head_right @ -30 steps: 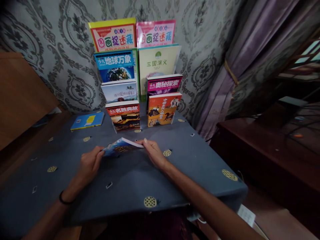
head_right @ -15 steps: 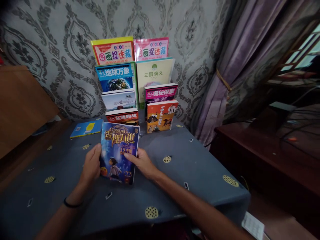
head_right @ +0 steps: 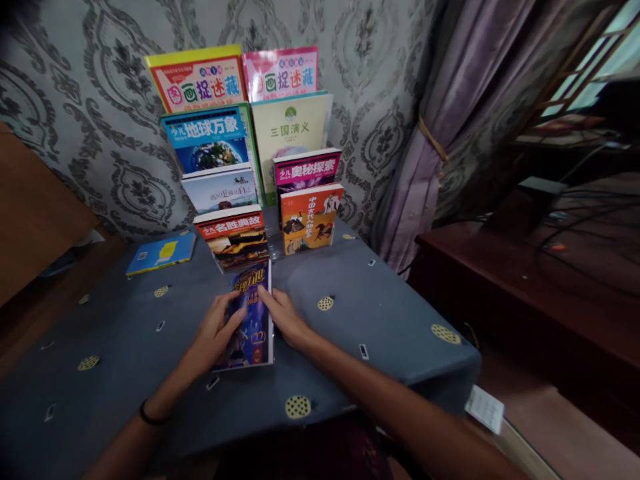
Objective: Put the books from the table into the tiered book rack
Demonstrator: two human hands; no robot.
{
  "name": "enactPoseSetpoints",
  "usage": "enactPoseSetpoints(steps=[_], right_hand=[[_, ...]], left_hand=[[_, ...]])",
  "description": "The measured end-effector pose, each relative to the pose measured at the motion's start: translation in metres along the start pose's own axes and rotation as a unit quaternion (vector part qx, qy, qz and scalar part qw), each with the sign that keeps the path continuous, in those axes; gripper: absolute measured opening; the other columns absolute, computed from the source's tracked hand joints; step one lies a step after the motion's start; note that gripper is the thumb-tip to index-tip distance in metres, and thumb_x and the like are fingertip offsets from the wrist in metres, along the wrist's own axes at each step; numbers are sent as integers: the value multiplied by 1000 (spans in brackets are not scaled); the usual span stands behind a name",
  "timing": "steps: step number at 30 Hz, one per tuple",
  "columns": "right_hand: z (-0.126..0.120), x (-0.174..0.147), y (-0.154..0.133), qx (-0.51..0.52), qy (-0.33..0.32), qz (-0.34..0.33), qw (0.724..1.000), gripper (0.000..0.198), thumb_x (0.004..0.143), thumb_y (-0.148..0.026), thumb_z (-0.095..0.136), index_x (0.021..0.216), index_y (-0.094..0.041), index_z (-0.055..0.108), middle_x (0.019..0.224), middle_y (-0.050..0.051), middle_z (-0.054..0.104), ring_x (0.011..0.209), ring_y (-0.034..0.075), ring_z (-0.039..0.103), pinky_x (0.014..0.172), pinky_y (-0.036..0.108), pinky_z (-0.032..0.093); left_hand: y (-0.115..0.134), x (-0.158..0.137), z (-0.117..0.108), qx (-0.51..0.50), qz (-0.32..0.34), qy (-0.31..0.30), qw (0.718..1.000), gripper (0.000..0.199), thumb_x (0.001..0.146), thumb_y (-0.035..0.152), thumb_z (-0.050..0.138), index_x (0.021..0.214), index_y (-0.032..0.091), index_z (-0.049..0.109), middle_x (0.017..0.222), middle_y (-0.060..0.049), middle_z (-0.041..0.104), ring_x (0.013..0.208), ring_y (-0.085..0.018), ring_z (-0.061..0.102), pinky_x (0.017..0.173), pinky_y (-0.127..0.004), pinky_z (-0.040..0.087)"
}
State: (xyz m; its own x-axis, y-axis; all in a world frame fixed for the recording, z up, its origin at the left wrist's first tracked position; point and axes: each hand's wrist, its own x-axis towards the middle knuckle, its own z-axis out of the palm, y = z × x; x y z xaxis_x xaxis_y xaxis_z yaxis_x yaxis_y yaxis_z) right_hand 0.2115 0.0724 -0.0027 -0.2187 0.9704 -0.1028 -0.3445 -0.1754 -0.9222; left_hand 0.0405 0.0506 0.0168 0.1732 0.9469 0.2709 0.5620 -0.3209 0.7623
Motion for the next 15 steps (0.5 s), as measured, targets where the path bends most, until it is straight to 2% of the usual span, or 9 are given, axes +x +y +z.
enactPoseSetpoints(steps=[3,6,9,15], right_hand=[[0,-2,-1,26,-31,22,999,64,79,-77,59,94,-15,71,76,6,72,64,16,66,55,26,53],[0,-4,-3,53,-80,21,995,62,83,-73,57,104,-16,69,80,6,73,68,17,68,55,25,55],[0,-5,-4,67,-119,5,991,56,83,-67,63,111,-18,66,83,5,72,69,16,69,57,25,57],[0,-4,-7,80,-140,-17,987,50,79,-62,71,105,-19,66,79,0,68,59,9,62,50,19,54]], left_hand=[[16,2,-1,-23,-33,-49,998,53,94,50,52,134,17,52,133,-14,60,125,-27,56,110,-48,42],[26,6,-6,-42,-55,-72,995,60,92,55,55,138,17,51,138,-15,59,125,-30,57,109,-50,43],[30,9,-10,-42,-50,-82,995,63,89,55,59,139,17,51,138,-16,59,126,-31,57,110,-51,43],[30,13,-6,-50,-35,-79,995,63,86,47,65,139,17,49,134,-16,61,124,-30,58,108,-50,45]])
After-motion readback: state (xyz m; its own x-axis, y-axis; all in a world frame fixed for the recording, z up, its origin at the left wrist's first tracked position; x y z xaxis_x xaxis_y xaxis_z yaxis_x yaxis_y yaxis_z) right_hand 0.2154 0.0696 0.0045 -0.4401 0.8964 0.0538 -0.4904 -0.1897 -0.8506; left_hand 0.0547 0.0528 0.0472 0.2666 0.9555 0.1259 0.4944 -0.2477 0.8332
